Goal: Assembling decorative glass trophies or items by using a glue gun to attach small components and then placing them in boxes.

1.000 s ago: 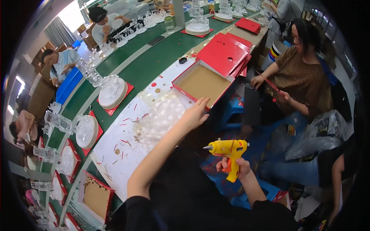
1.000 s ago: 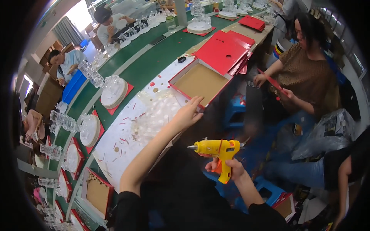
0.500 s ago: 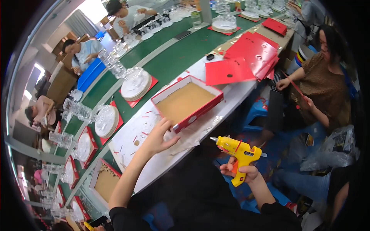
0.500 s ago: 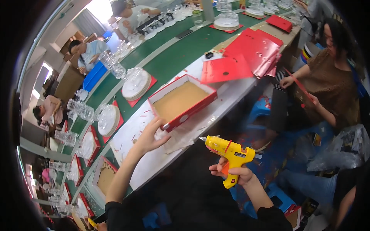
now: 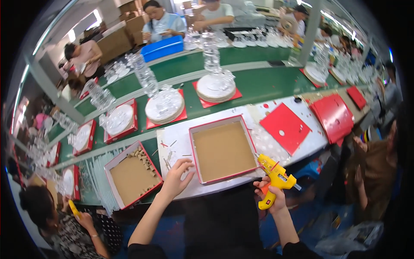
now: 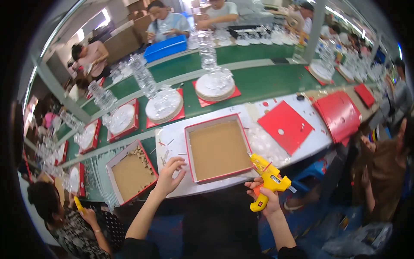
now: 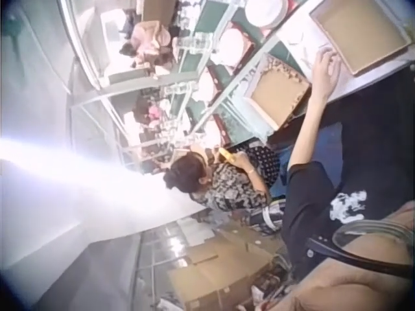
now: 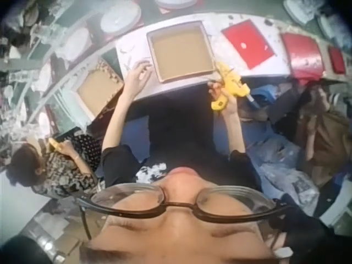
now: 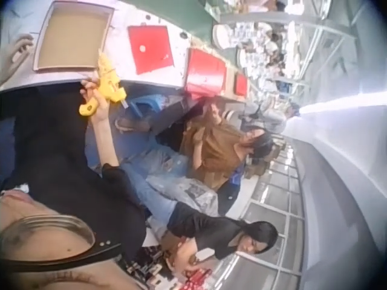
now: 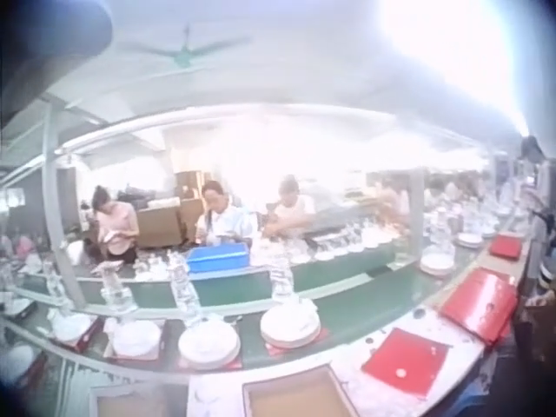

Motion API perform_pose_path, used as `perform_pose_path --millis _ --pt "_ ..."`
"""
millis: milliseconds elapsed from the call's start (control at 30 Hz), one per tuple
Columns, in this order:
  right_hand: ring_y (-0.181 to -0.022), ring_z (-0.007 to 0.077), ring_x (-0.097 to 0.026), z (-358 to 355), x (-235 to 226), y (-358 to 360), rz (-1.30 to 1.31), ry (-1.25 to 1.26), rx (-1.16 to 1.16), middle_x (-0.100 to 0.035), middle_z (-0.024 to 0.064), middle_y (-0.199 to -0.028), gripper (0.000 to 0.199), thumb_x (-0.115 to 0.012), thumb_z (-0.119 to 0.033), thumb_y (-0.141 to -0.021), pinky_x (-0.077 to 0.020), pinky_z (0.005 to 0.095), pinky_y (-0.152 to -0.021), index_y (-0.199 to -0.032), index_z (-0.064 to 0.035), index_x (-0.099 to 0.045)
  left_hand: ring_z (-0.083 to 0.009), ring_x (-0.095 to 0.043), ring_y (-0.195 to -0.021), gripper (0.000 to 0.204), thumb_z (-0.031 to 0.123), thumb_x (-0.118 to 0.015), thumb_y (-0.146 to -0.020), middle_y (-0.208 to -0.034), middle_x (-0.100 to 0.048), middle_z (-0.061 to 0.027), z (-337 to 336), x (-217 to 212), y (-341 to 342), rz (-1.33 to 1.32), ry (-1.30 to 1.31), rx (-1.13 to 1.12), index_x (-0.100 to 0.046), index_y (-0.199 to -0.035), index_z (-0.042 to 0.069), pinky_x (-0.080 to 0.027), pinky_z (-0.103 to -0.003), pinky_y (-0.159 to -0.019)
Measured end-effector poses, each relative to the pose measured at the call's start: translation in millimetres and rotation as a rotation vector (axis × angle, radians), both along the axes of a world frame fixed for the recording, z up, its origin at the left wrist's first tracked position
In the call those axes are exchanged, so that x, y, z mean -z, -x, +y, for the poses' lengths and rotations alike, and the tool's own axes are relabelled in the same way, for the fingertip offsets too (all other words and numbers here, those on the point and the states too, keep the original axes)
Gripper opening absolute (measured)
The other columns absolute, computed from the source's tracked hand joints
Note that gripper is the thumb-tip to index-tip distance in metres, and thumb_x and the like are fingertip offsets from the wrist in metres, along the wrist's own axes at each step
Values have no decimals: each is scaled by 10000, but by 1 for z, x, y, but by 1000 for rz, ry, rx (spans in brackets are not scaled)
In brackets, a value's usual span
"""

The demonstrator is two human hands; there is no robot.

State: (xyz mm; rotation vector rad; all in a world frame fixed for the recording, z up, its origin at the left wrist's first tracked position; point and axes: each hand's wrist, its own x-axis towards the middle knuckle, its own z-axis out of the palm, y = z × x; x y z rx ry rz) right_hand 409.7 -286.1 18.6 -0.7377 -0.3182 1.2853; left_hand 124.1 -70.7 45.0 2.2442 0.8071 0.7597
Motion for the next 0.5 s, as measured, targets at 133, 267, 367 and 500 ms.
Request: perform_pose_path --millis 133,267,367,500 --pt "-967 270 -606 15 4 -10 13 -8 56 -600 87 -815 306 -602 -133 -812 -532 388 -841 -1096 -43 -534 -228 -581 -1014 319 59 -655 -817 -1185 -551 -122 29 19 -32 -196 -21 -162 -572 -1123 25 -484 -323 -812" --pt "-828 233 -598 20 -5 -9 -2 -29 37 -538 63 -709 267 -595 -161 -829 -535 384 -778 -1065 -51 -534 -273 -526 -1151 478 121 -647 -832 -1250 -525 -141 70 45 -57 -331 4 -280 -476 -1268 28 -469 -362 -896" --pt "-885 244 -613 19 -16 -4 -100 -19 -24 -564 67 -744 283 -615 -147 -830 -540 384 -813 -1080 -39 -538 -292 -485 -1228 579 134 -642 -820 -1323 -487 -169 89 76 -67 -381 99 -314 -420 -1342 17 -446 -381 -962" --pt "-987 254 -629 42 -24 0 -579 128 -6 -597 60 -805 316 -649 -114 -821 -526 386 -874 -1100 -9 -544 -302 -424 -1308 679 79 -588 -774 -1414 -414 -208 88 83 -73 -399 174 -255 -349 -1404 -8 -406 -397 -1028"
